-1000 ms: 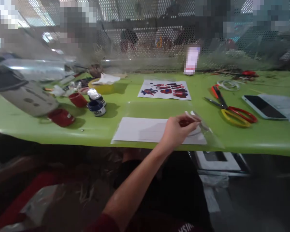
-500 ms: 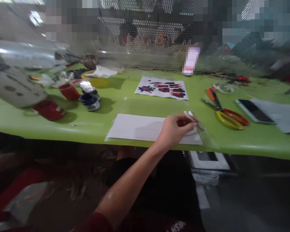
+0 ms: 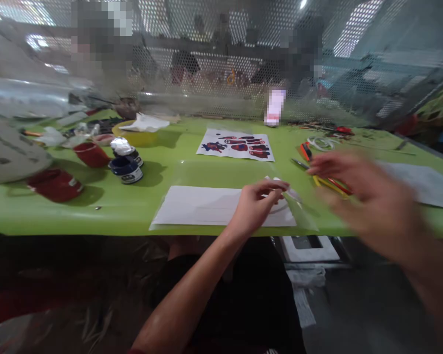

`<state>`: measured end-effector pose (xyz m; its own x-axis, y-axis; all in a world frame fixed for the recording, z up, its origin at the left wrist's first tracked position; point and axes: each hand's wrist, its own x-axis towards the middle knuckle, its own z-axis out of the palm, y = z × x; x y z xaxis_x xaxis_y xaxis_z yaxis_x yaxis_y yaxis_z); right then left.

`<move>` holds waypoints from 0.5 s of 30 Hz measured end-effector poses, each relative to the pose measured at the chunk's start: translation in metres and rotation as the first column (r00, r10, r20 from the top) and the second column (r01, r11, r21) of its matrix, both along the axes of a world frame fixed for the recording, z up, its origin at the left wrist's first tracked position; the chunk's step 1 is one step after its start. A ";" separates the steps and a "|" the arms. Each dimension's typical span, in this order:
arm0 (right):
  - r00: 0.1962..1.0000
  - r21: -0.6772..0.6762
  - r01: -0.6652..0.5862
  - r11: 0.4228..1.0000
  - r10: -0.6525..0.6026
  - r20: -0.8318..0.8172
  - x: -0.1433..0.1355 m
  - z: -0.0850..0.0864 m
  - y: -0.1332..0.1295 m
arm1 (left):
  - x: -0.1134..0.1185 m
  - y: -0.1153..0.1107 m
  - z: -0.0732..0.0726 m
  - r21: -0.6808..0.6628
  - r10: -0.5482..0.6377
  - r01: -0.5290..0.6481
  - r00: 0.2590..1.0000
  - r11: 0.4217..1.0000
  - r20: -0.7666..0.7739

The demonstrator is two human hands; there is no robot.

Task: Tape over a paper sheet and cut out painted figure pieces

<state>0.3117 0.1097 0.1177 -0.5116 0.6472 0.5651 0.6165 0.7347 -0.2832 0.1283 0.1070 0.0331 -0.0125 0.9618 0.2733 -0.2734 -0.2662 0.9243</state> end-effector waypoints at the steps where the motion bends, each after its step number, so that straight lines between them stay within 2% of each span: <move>1: 1.000 -0.014 -0.015 1.000 0.015 0.013 -0.004 -0.008 0.005 | 0.000 -0.001 0.001 0.005 -0.001 0.001 1.000 1.000 -0.007; 4: 0.998 -0.068 -0.055 0.996 0.057 0.028 -0.019 -0.035 0.020 | 0.001 -0.005 0.002 0.011 0.035 -0.035 0.999 0.999 -0.028; 6: 0.997 -0.036 -0.077 0.996 0.077 0.001 -0.028 -0.046 0.026 | 0.002 -0.006 0.003 0.008 0.085 -0.085 0.995 0.996 -0.045; 8: 0.996 0.044 -0.089 0.995 0.090 -0.026 -0.034 -0.048 0.029 | 0.002 -0.008 0.007 0.015 0.137 -0.136 0.986 0.991 -0.090; 10: 0.996 0.133 -0.075 0.988 0.079 -0.028 -0.036 -0.043 0.031 | -0.003 -0.012 0.015 0.030 0.218 -0.216 0.960 0.976 -0.174; 12: 0.998 0.199 -0.048 0.979 0.054 -0.023 -0.035 -0.034 0.035 | -0.016 -0.022 0.023 0.086 0.314 -0.302 0.893 0.949 -0.322; 13: 0.999 0.227 -0.033 0.973 0.040 -0.029 -0.034 -0.028 0.038 | -0.026 -0.030 0.025 0.141 0.352 -0.323 0.836 0.936 -0.421; 14: 0.999 0.246 -0.026 0.969 0.034 -0.028 -0.033 -0.023 0.041 | -0.037 -0.041 0.026 0.219 0.378 -0.308 0.755 0.926 -0.536; 15: 0.999 0.269 -0.025 0.963 0.034 -0.029 -0.032 -0.018 0.044 | -0.050 -0.053 0.024 0.300 0.383 -0.241 0.647 0.923 -0.659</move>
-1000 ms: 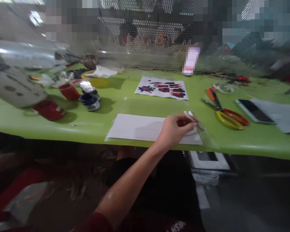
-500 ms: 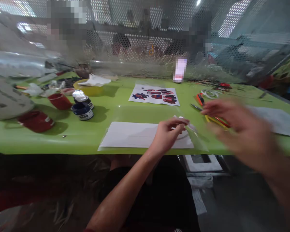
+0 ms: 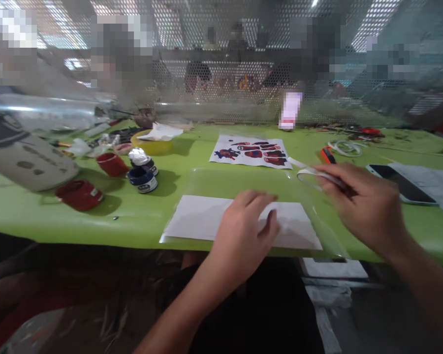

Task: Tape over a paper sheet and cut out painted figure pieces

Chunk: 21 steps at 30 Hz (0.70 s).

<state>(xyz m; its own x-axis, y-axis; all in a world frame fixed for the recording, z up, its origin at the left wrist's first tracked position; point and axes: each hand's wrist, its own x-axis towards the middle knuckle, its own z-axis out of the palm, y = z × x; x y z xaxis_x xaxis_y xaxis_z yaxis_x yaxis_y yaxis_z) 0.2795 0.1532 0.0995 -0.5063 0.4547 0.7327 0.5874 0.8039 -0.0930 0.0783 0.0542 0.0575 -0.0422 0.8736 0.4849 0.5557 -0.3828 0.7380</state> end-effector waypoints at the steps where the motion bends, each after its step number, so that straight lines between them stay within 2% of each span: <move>1: 1.000 0.014 -0.009 1.000 0.009 0.005 0.000 0.005 0.003 | -0.013 -0.013 -0.003 0.019 0.017 -0.014 0.985 1.000 -0.170; 3: 1.000 0.019 -0.023 1.000 0.023 0.009 -0.004 0.011 0.008 | -0.037 -0.037 -0.015 0.030 0.175 -0.177 0.902 0.984 -0.396; 5: 0.999 -0.011 -0.036 0.999 0.036 0.007 -0.015 0.014 0.013 | -0.051 -0.053 -0.028 0.042 0.291 -0.317 0.802 0.948 -0.521; 8: 0.994 -0.107 -0.106 0.989 0.107 -0.002 -0.040 0.011 0.023 | -0.045 -0.056 -0.037 0.038 0.344 -0.406 0.717 0.913 -0.607; 10: 0.984 -0.199 -0.170 0.965 0.179 0.027 -0.057 0.006 0.031 | -0.030 -0.050 -0.035 0.002 0.296 -0.368 0.745 0.930 -0.597; 12: 0.961 -0.302 -0.223 0.927 0.262 0.094 -0.069 0.001 0.038 | -0.017 -0.042 -0.029 -0.057 0.150 -0.214 0.827 0.975 -0.541; 14: 0.925 -0.406 -0.277 0.871 0.356 0.133 -0.076 -0.002 0.041 | -0.015 -0.039 -0.025 -0.065 0.025 -0.064 0.879 0.996 -0.476; 15: 0.905 -0.451 -0.309 0.837 0.404 0.130 -0.078 -0.004 0.042 | -0.020 -0.038 -0.024 -0.043 0.011 -0.034 0.891 0.999 -0.453; 17: 0.880 -0.519 -0.346 0.781 0.462 0.109 -0.078 -0.007 0.040 | -0.040 -0.040 -0.027 0.015 0.070 -0.070 0.901 0.997 -0.428; 21: 0.887 -0.602 -0.305 0.738 0.450 0.102 -0.078 -0.016 0.034 | -0.089 -0.041 -0.032 -0.003 0.169 -0.188 0.889 0.982 -0.425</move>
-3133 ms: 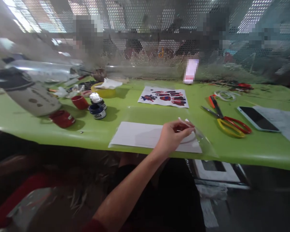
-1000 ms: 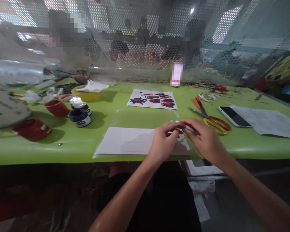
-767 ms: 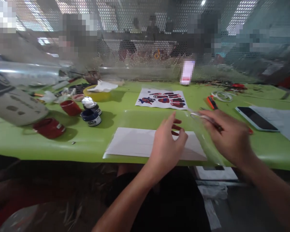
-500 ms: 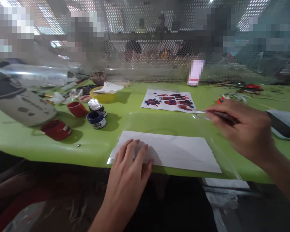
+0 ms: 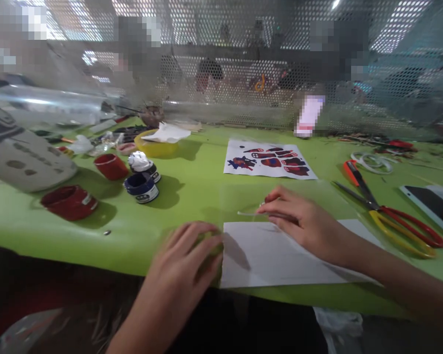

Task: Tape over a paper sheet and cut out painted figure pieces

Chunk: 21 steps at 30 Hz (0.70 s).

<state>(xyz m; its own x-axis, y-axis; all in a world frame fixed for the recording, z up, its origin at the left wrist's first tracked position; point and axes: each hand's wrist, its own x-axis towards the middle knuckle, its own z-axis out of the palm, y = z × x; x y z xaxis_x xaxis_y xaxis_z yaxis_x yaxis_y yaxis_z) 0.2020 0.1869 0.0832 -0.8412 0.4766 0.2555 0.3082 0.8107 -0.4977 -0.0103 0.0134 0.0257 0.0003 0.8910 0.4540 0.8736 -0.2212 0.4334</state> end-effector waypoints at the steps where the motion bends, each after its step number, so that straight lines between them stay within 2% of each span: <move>1: 1.000 -0.020 0.013 1.000 -0.013 0.006 -0.001 -0.002 -0.001 | -0.008 0.002 0.001 -0.005 0.017 -0.017 1.000 1.000 0.004; 4: 0.999 -0.078 0.040 0.996 -0.041 -0.009 -0.007 -0.005 -0.004 | -0.018 0.016 0.005 -0.034 0.008 -0.007 0.999 0.999 0.035; 9: 1.000 -0.155 0.006 0.988 -0.002 0.022 -0.019 -0.006 -0.004 | -0.011 0.038 0.001 -0.108 -0.046 0.051 0.998 0.993 0.048; 15: 0.999 -0.006 0.010 1.000 -0.010 0.051 -0.026 -0.013 0.000 | -0.013 0.036 -0.010 -0.161 -0.011 0.016 0.999 0.987 0.036; 21: 0.998 0.046 0.013 0.999 -0.016 0.059 -0.036 -0.022 -0.002 | -0.010 0.034 -0.006 -0.187 0.004 0.004 0.999 0.982 0.041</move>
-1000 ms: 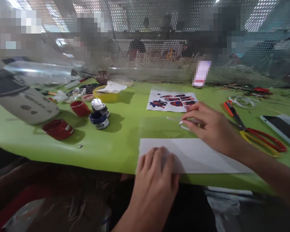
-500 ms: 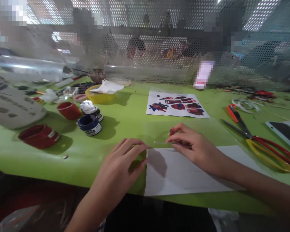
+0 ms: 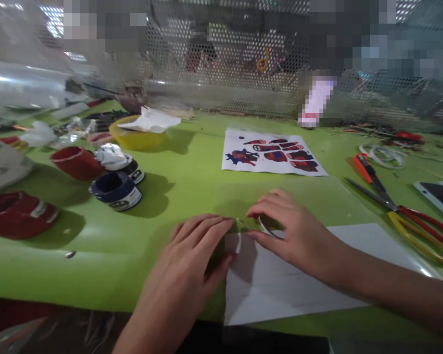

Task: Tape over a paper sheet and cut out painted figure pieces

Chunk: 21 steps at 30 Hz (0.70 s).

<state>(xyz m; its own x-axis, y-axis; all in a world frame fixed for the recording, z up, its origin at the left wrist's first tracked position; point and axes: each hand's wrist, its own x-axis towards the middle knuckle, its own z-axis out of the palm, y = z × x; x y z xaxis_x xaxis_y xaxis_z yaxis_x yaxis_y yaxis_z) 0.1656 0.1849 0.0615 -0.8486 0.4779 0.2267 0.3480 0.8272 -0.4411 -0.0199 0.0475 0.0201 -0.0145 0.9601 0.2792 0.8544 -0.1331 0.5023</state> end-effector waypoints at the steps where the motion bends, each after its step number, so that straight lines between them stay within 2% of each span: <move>1: 1.000 0.002 -0.001 1.000 0.001 0.021 -0.003 -0.001 -0.001 | 0.000 0.000 0.001 -0.002 0.000 0.000 1.000 1.000 0.007; 4: 0.998 -0.018 -0.009 1.000 0.011 0.067 -0.011 -0.002 -0.003 | 0.000 -0.001 0.001 -0.004 0.024 -0.024 0.999 1.000 0.046; 10: 0.992 -0.185 -0.012 0.983 0.035 0.124 -0.025 0.007 -0.004 | -0.002 0.000 -0.001 0.001 0.043 -0.043 0.995 0.999 0.093; 14: 0.973 -0.208 0.036 0.977 0.013 0.229 -0.035 0.010 -0.003 | -0.003 0.001 -0.001 0.033 0.045 -0.049 0.994 0.998 0.102; 21: 0.973 -0.230 0.120 0.966 -0.068 0.220 -0.043 0.009 -0.008 | -0.003 -0.001 0.000 0.043 0.044 -0.048 0.994 0.998 0.104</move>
